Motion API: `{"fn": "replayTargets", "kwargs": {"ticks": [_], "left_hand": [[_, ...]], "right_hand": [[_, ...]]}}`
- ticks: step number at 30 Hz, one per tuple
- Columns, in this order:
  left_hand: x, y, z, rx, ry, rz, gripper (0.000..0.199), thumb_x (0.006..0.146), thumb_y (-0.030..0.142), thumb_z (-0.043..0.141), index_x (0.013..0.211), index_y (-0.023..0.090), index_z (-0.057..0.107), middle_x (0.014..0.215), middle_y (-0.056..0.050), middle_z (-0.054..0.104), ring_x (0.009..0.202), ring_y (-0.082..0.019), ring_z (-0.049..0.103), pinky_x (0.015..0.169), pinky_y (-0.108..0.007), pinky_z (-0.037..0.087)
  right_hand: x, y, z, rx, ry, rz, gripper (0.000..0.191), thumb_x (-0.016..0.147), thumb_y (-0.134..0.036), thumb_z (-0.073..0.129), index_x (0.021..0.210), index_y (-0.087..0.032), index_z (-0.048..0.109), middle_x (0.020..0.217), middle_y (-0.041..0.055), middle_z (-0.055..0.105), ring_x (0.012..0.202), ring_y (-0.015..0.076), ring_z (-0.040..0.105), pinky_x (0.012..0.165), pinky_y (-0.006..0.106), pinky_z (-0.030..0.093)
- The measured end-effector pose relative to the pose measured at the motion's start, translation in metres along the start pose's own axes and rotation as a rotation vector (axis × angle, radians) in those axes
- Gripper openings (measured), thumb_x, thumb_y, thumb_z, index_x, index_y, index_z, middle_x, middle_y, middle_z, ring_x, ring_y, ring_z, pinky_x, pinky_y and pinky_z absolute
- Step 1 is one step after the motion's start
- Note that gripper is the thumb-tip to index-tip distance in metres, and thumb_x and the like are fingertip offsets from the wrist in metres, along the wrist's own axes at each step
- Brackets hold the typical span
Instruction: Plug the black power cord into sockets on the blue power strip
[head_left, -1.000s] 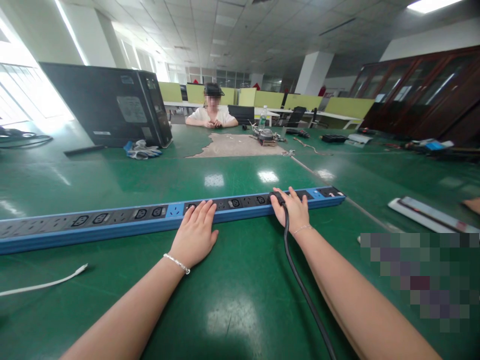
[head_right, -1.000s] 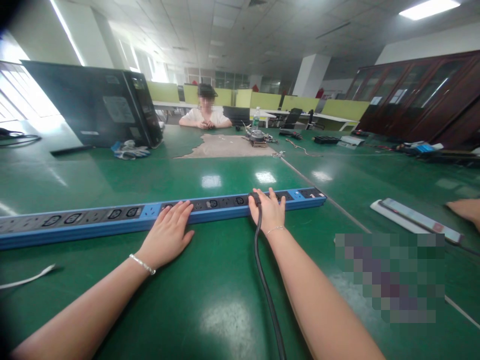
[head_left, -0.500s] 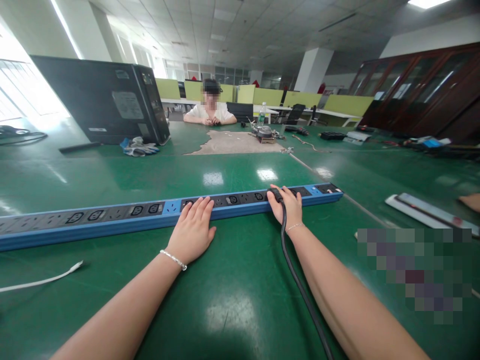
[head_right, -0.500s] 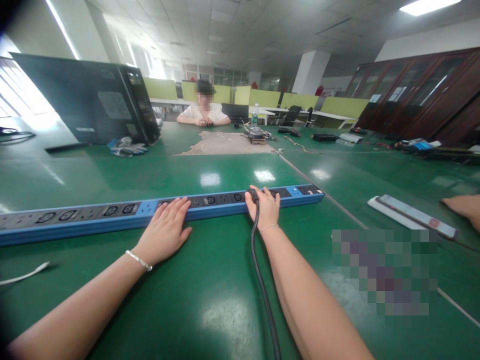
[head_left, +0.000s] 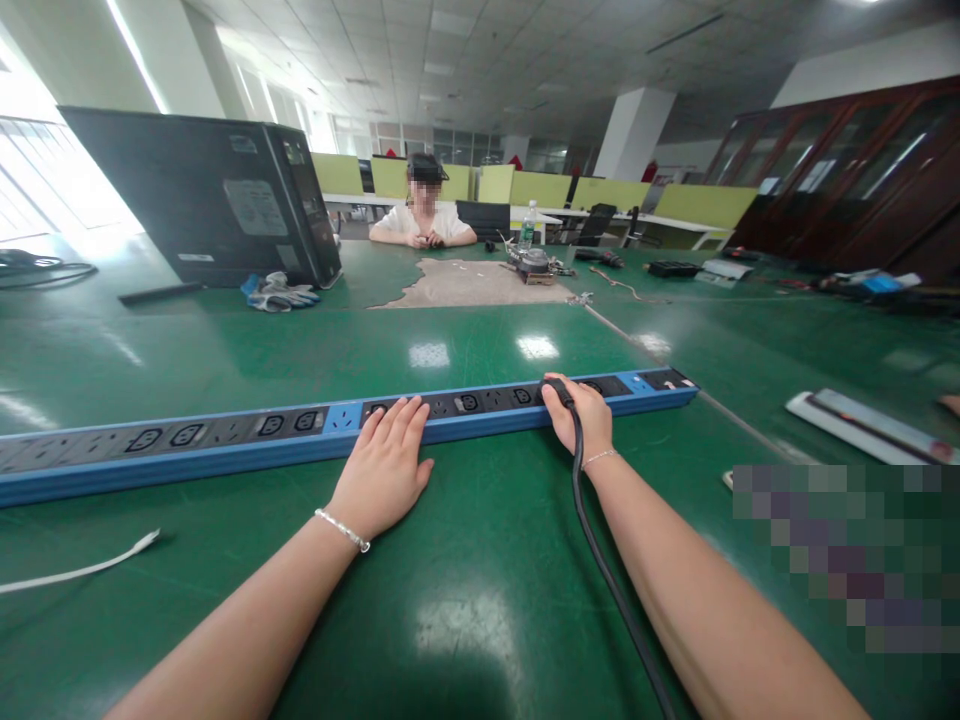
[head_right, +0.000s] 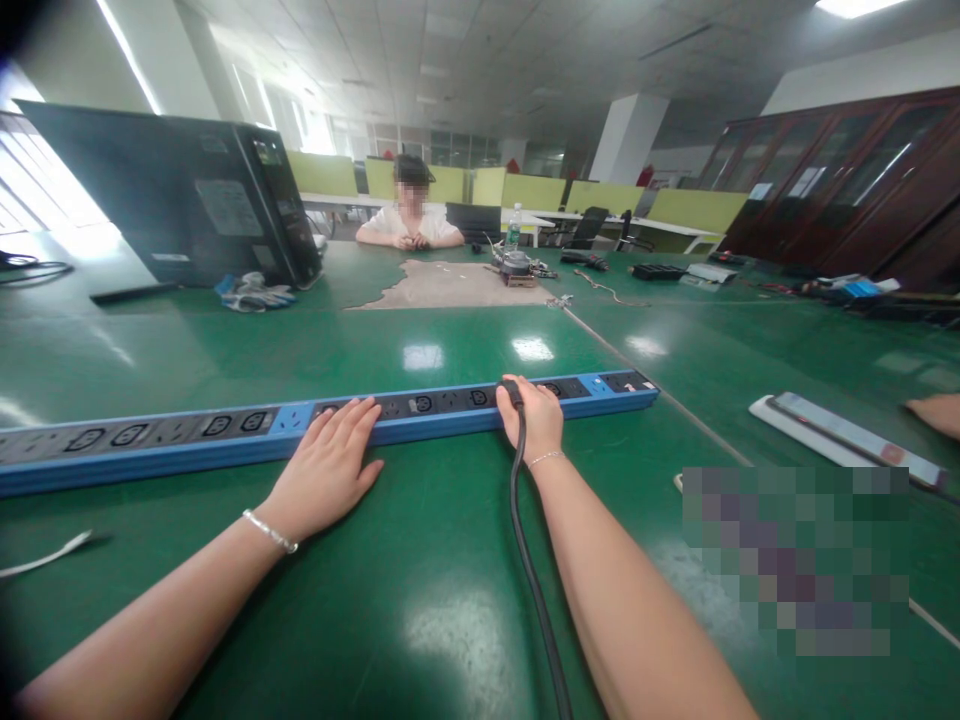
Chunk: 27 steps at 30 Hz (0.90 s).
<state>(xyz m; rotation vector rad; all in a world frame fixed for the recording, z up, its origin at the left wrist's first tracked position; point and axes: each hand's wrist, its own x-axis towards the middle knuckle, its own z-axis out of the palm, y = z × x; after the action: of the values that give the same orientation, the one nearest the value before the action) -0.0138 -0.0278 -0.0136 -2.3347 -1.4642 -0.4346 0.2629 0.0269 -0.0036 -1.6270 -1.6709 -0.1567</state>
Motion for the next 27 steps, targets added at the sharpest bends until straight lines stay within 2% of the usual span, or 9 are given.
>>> {"fn": "replayTargets", "kwargs": {"ticks": [8,12,16,20,22,24,27], "left_hand": [[0.000,-0.001,-0.001,0.007,-0.004,0.009,0.059,0.084,0.033,0.043,0.137,0.010,0.032,0.145,-0.012,0.036,0.135,-0.024,0.030,0.111,-0.042,0.023],[0.000,-0.001,-0.001,0.015,-0.002,0.011,0.059,0.084,0.033,0.043,0.137,0.010,0.031,0.145,-0.011,0.036,0.135,-0.023,0.030,0.111,-0.041,0.023],[0.000,-0.001,0.000,0.017,-0.001,0.009,0.060,0.084,0.033,0.044,0.138,0.011,0.031,0.145,-0.011,0.036,0.134,-0.023,0.030,0.111,-0.041,0.023],[0.000,-0.001,0.001,0.018,-0.006,0.014,0.059,0.084,0.033,0.044,0.137,0.010,0.032,0.145,-0.011,0.036,0.134,-0.023,0.030,0.111,-0.041,0.024],[0.000,-0.002,0.001,0.019,-0.004,0.017,0.059,0.084,0.033,0.044,0.137,0.010,0.032,0.145,-0.011,0.036,0.134,-0.023,0.030,0.111,-0.041,0.023],[0.000,-0.002,0.001,0.019,0.001,0.017,0.059,0.084,0.033,0.044,0.137,0.011,0.032,0.145,-0.011,0.036,0.134,-0.023,0.030,0.111,-0.041,0.023],[0.000,-0.002,0.001,0.016,0.009,0.016,0.059,0.084,0.033,0.044,0.137,0.011,0.033,0.145,-0.011,0.037,0.134,-0.023,0.031,0.111,-0.041,0.023]], "right_hand": [[0.001,0.000,-0.001,0.028,-0.005,0.042,0.031,0.082,-0.041,0.047,0.098,-0.024,0.068,0.093,0.0051,0.071,0.092,0.0230,0.064,0.087,0.033,0.045],[0.007,0.007,0.003,0.315,0.049,0.165,0.043,0.085,-0.049,0.040,0.102,-0.019,0.066,0.088,0.0067,0.071,0.084,0.0220,0.065,0.081,0.034,0.048],[0.016,0.029,-0.001,0.552,0.191,0.219,0.047,0.083,-0.053,0.043,0.095,-0.015,0.067,0.091,0.0087,0.070,0.087,0.0210,0.064,0.082,0.034,0.048],[0.023,0.061,-0.016,0.559,0.446,0.225,0.044,0.079,-0.053,0.049,0.090,-0.014,0.066,0.092,0.0081,0.068,0.089,0.0194,0.061,0.085,0.036,0.045],[0.025,0.076,-0.022,0.539,0.544,0.300,0.042,0.075,-0.053,0.054,0.087,-0.015,0.064,0.084,0.0055,0.067,0.083,0.0184,0.060,0.080,0.035,0.046],[0.025,0.088,-0.025,0.492,0.574,0.347,0.041,0.071,-0.054,0.059,0.081,-0.015,0.064,0.077,0.0035,0.065,0.078,0.0185,0.060,0.077,0.034,0.047],[0.025,0.102,-0.022,0.418,0.542,0.362,0.044,0.067,-0.057,0.062,0.077,-0.014,0.066,0.074,0.0040,0.065,0.076,0.0204,0.061,0.078,0.035,0.047]]}}
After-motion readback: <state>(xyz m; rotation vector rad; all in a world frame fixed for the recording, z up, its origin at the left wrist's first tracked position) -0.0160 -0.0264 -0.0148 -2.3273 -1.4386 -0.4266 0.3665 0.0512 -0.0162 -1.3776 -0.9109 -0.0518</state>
